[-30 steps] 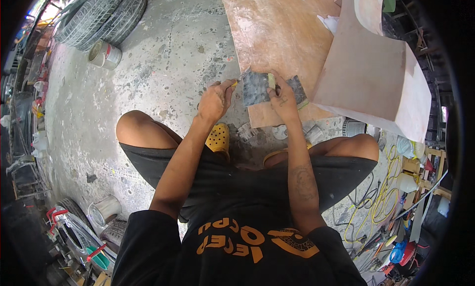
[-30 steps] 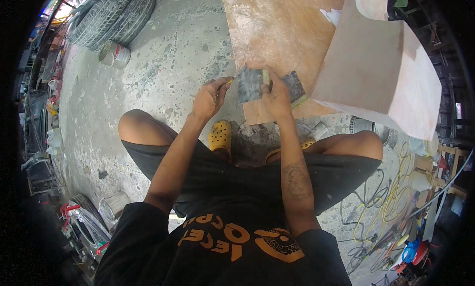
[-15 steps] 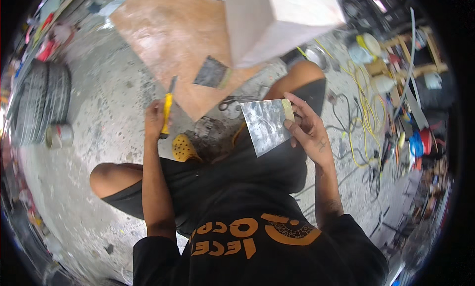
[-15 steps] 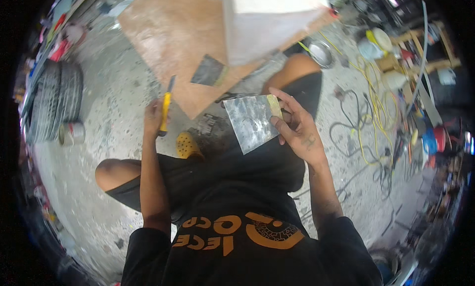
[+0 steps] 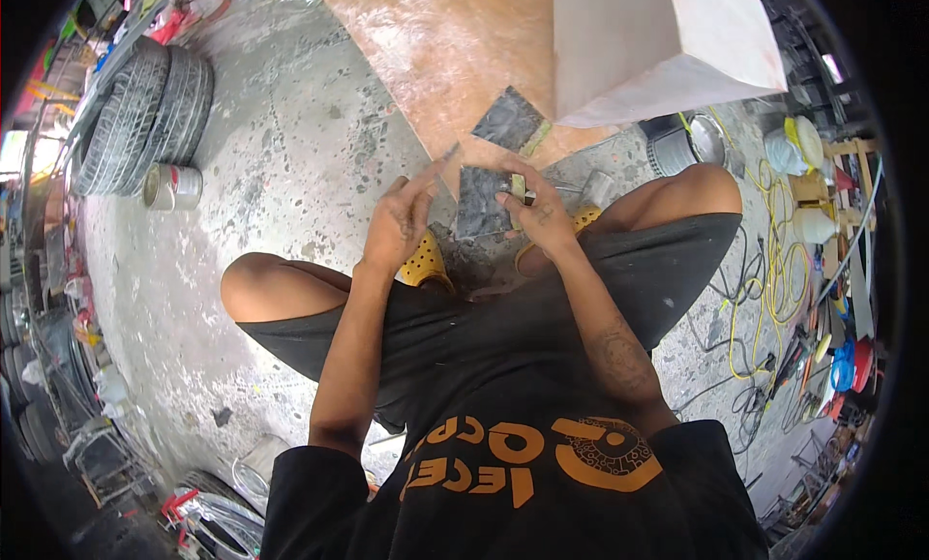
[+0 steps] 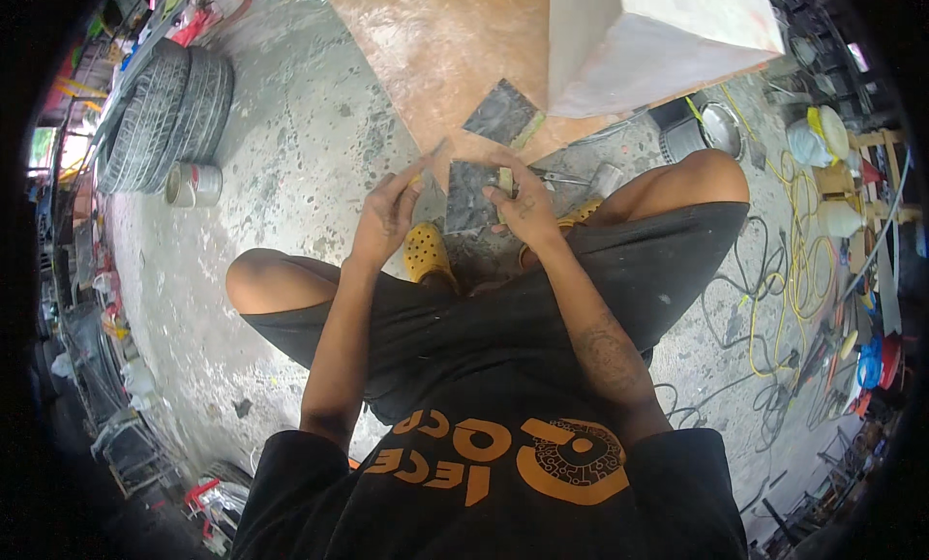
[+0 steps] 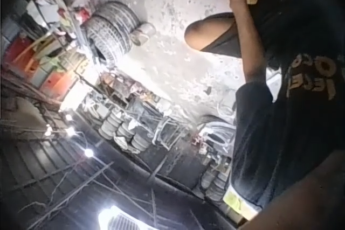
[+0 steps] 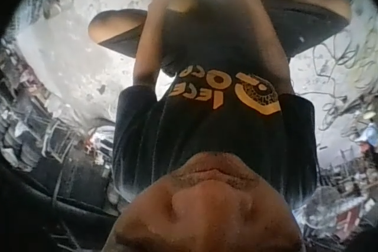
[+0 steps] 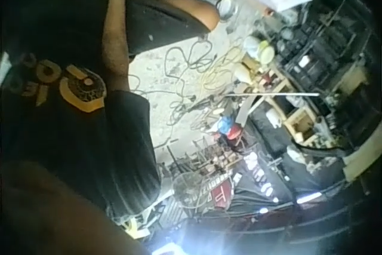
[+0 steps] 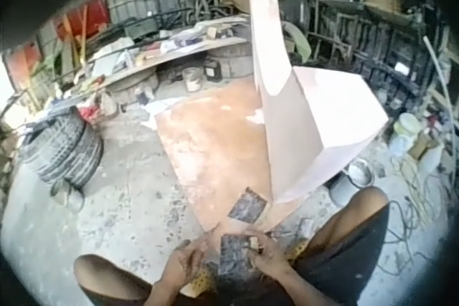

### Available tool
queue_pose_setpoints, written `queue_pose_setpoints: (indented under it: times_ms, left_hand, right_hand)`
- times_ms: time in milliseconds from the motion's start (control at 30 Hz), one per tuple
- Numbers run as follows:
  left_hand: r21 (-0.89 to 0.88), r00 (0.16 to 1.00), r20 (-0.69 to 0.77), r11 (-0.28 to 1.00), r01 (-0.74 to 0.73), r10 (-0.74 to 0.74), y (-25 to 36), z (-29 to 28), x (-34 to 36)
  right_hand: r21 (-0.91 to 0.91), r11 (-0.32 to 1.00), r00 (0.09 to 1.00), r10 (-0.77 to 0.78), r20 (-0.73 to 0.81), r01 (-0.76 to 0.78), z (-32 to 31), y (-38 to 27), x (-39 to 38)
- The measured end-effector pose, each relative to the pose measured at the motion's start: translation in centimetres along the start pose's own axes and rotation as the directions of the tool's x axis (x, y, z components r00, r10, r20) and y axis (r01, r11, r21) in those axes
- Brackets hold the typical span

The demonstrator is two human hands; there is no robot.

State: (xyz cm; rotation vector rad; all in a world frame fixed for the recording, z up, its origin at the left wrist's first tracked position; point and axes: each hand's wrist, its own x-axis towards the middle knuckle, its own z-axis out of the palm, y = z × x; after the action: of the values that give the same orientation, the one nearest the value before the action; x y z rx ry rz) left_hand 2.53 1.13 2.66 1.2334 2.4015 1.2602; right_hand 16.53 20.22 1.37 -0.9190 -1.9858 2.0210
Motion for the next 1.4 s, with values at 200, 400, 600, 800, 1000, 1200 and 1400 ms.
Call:
queue_pose_setpoints:
  times_ms: [200, 400, 600, 800, 1000, 1200, 1400]
  left_hand:
    - [0.195, 0.955, 0.243, 0.973, 0.123, -0.17, 0.9, 0.2, -0.9]
    - [0.3, 0.946, 0.242, 0.944, 0.14, -0.217, 2.0, 1.0, -0.5]
    - [0.299, 0.951, 0.155, 0.93, 0.215, -0.269, 2.3, 2.4, -0.2]
    - [0.221, 0.968, 0.099, 0.953, 0.205, -0.231, 2.4, 2.1, -1.4]
    - [0.267, 0.952, 0.145, 0.937, 0.224, -0.268, 2.9, 2.0, -2.0]
    - [0.216, 0.992, -0.043, 0.968, 0.129, -0.122, 1.3, 2.9, -2.5]
    - [-0.532, 0.831, 0.147, 0.665, 0.524, -0.536, -0.3, 1.2, 0.2]
  right_hand:
    - [0.096, 0.988, 0.992, 0.123, 0.013, -0.123, 0.8, 1.6, 0.6]
    - [0.116, 0.976, 0.983, 0.179, 0.034, -0.182, 0.5, 1.1, 0.6]
    - [0.16, 0.975, 0.988, 0.154, 0.018, -0.155, 0.8, 1.6, 0.1]
    - [0.169, 0.977, 0.991, 0.131, 0.012, -0.131, 0.7, 2.0, -0.1]
    - [0.157, 0.979, 0.991, 0.136, -0.011, -0.132, 0.7, 1.4, -0.3]
    - [0.145, 0.989, 0.995, 0.031, -0.098, -0.017, 0.3, -0.5, -1.7]
    - [0.04, 0.981, 0.951, -0.172, -0.256, 0.188, -1.3, -1.2, -1.8]
